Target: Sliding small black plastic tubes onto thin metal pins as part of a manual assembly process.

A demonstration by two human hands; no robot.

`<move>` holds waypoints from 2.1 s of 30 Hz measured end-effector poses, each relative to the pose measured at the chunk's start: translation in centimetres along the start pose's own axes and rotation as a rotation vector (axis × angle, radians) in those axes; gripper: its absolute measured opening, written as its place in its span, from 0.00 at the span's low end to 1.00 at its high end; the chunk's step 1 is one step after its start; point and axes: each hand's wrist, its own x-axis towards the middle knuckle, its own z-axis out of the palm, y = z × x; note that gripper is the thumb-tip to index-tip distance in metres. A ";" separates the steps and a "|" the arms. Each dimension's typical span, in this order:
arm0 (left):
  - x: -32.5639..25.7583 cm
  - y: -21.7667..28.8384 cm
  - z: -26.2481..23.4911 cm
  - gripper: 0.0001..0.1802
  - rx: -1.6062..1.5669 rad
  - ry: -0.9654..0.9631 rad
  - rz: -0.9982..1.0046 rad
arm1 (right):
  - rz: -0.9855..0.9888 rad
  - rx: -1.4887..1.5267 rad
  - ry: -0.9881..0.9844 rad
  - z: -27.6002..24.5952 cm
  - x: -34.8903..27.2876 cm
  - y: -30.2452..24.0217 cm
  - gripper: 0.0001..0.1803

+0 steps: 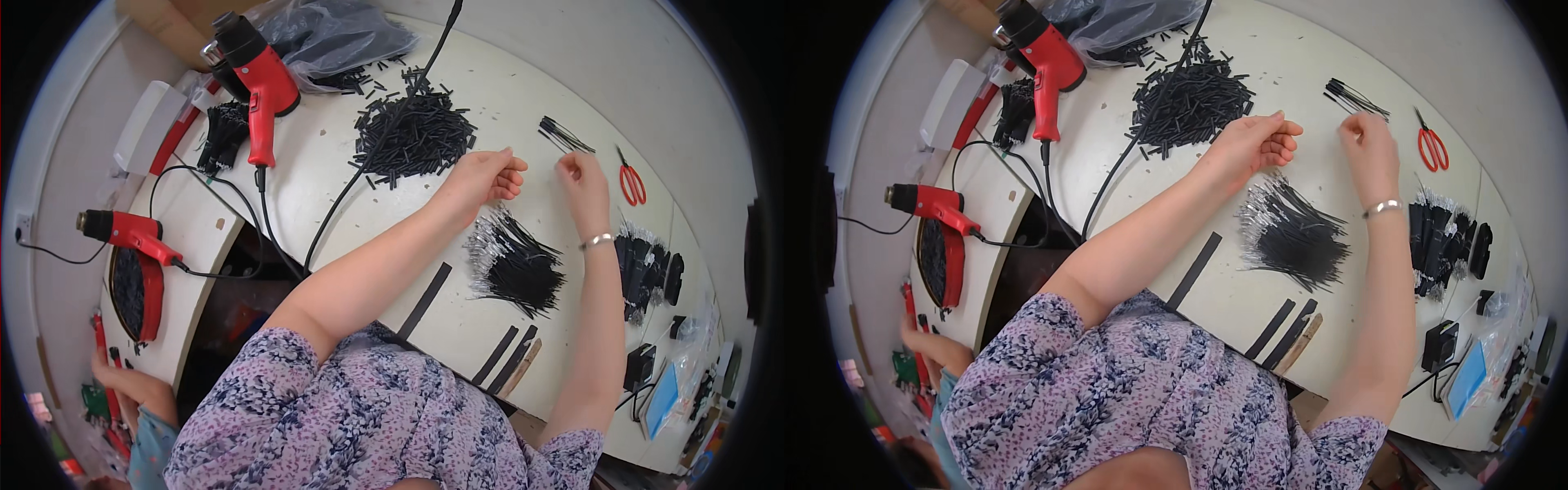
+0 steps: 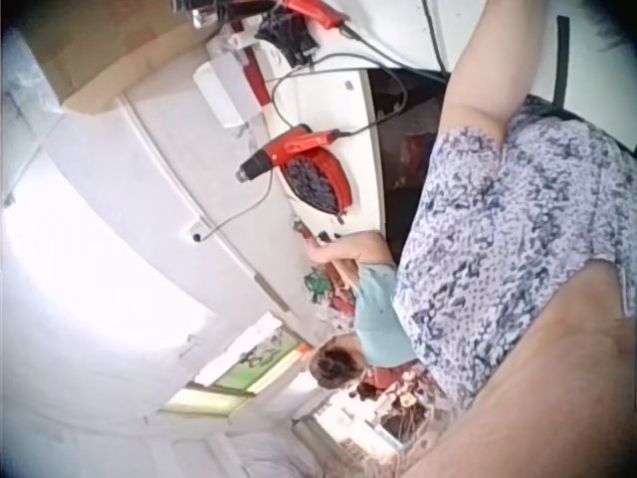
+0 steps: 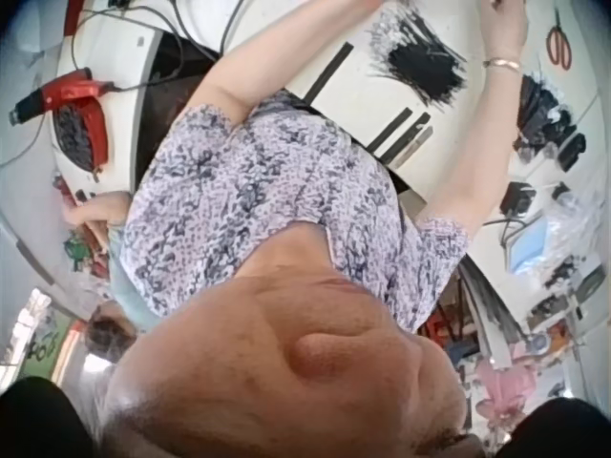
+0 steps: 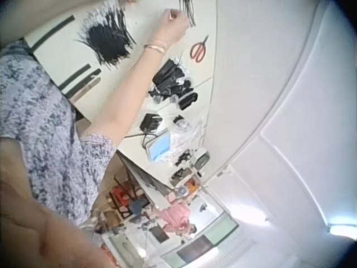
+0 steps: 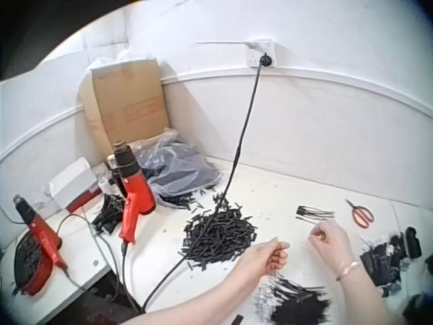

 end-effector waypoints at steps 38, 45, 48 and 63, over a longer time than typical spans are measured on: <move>8.4 6.8 -5.6 0.07 2.110 0.261 0.534 | -0.052 0.324 0.001 1.2 -6.2 -2.1 0.05; 9.1 7.3 -4.1 0.10 2.220 0.211 0.397 | -0.011 0.425 -0.023 1.5 -6.1 -2.2 0.05; 8.1 7.3 -3.7 0.10 2.097 0.256 0.497 | 0.007 0.458 -0.022 1.4 -6.1 -2.3 0.04; -0.8 0.2 1.4 0.10 0.122 -0.048 0.007 | 0.030 0.629 0.034 1.4 -6.0 -2.2 0.05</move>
